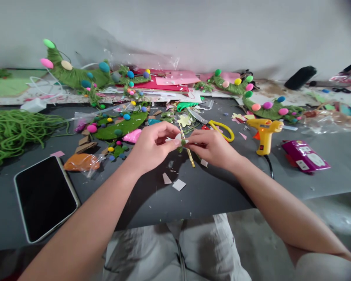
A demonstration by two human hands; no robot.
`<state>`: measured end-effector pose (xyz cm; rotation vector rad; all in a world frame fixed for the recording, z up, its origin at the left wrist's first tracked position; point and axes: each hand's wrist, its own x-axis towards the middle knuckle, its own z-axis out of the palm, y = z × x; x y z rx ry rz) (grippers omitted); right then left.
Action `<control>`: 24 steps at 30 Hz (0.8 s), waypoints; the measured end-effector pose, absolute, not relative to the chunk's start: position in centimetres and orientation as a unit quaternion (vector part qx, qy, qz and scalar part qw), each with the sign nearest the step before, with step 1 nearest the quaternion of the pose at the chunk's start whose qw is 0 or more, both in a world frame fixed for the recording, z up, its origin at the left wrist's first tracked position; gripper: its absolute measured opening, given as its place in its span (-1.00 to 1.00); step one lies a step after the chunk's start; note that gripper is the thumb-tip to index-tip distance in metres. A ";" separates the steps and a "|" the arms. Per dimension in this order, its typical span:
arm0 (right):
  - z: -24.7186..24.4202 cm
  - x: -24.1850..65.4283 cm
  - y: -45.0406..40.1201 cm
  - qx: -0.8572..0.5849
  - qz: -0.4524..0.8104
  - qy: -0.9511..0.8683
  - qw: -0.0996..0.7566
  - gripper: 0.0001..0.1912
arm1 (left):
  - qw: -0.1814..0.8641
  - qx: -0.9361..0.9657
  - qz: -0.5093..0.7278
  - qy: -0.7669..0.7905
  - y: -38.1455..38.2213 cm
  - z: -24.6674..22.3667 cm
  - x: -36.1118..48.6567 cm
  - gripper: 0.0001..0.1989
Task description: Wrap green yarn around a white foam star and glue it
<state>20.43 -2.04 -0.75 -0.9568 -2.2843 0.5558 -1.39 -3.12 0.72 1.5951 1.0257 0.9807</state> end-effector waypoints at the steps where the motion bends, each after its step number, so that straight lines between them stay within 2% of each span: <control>1: -0.7 20.5 -2.0 -0.363 0.211 -0.858 0.295 -0.83 | 0.475 0.669 0.389 0.419 -3.1 0.7 -1.5 -0.88; 10: -0.1 20.6 -2.1 -0.374 0.157 -0.870 0.280 -0.90 | 0.416 0.747 0.288 0.431 -3.4 -0.4 -1.1 -0.87; 15: 0.4 20.3 -2.6 -0.400 0.147 -0.855 0.295 -0.91 | 0.383 0.744 0.314 0.449 -3.2 -0.7 -0.8 -0.88; 20: 0.7 20.1 -3.0 -0.374 0.193 -0.859 0.291 -0.86 | 0.313 0.724 0.376 0.487 -3.0 -0.3 -1.0 -0.89; 24: 0.6 19.9 -3.3 -0.351 0.205 -0.863 0.300 -0.82 | 0.326 0.682 0.433 0.491 -3.1 0.2 -1.0 -0.87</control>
